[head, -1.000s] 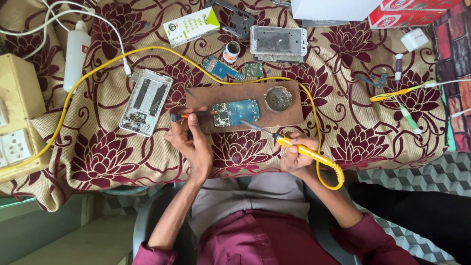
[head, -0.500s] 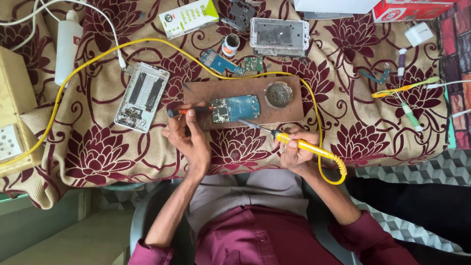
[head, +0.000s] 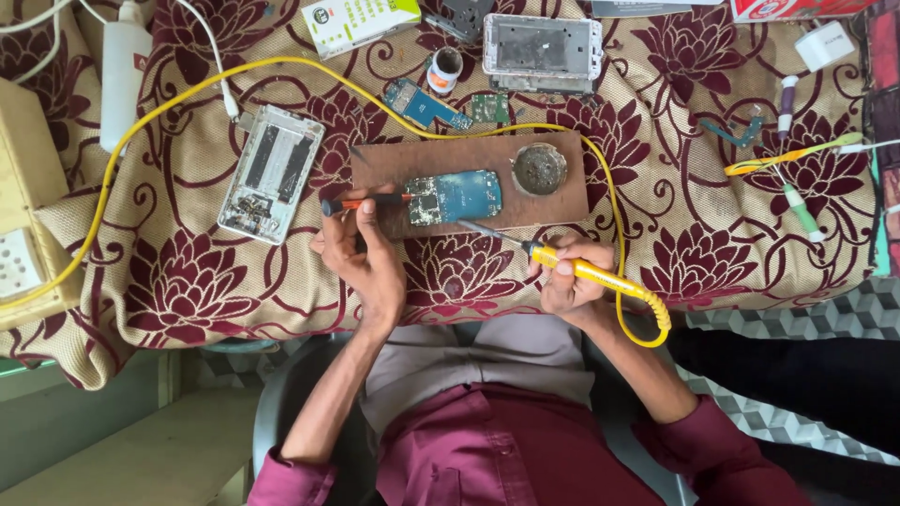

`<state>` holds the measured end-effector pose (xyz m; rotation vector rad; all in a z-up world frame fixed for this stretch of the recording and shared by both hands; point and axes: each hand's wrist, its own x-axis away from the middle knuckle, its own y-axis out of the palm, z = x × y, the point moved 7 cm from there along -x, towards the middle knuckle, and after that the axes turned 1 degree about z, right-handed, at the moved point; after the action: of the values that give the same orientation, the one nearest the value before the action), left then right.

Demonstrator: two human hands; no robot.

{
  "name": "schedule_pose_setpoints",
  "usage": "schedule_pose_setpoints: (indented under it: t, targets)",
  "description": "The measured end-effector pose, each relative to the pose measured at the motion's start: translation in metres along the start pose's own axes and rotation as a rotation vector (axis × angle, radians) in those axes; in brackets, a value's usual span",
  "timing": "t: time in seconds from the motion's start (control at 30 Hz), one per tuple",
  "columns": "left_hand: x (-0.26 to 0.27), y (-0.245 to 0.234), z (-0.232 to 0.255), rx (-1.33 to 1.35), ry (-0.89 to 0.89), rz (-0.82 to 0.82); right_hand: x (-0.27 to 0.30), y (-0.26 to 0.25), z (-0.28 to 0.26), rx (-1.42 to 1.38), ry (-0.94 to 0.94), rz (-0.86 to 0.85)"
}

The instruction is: The person uses a soldering iron and tweezers to work on a blue circuit board placed on a wooden board. They repeatedly apply heat to specific points on the board while holding it steady with the tweezers.

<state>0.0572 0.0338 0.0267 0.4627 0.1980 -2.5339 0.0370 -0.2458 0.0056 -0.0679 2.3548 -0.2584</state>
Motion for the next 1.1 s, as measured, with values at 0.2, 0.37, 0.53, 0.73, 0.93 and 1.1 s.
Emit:
schedule_pose_setpoints:
  t: [0.2,0.37,0.53,0.73,0.93,1.1]
  targets:
    - [0.005,-0.002,-0.009,0.071,-0.084,0.033,0.023,-0.001,0.007,0.058,0.061,-0.012]
    - [0.006,0.001,-0.014,0.222,-0.149,0.065,0.041,-0.005,0.018,0.113,0.018,0.067]
    - [0.000,0.000,-0.010,0.115,-0.100,0.034,0.037,-0.003,0.019,0.100,-0.033,0.049]
    - [0.001,-0.002,-0.006,-0.024,0.026,0.033,0.035,-0.003,0.021,0.030,0.009,0.060]
    - [0.003,-0.005,-0.019,-0.125,-0.052,0.048,0.036,-0.005,0.022,0.100,-0.032,0.051]
    - [-0.002,-0.005,-0.014,-0.066,0.050,0.055,0.035,-0.004,0.026,0.091,-0.021,0.068]
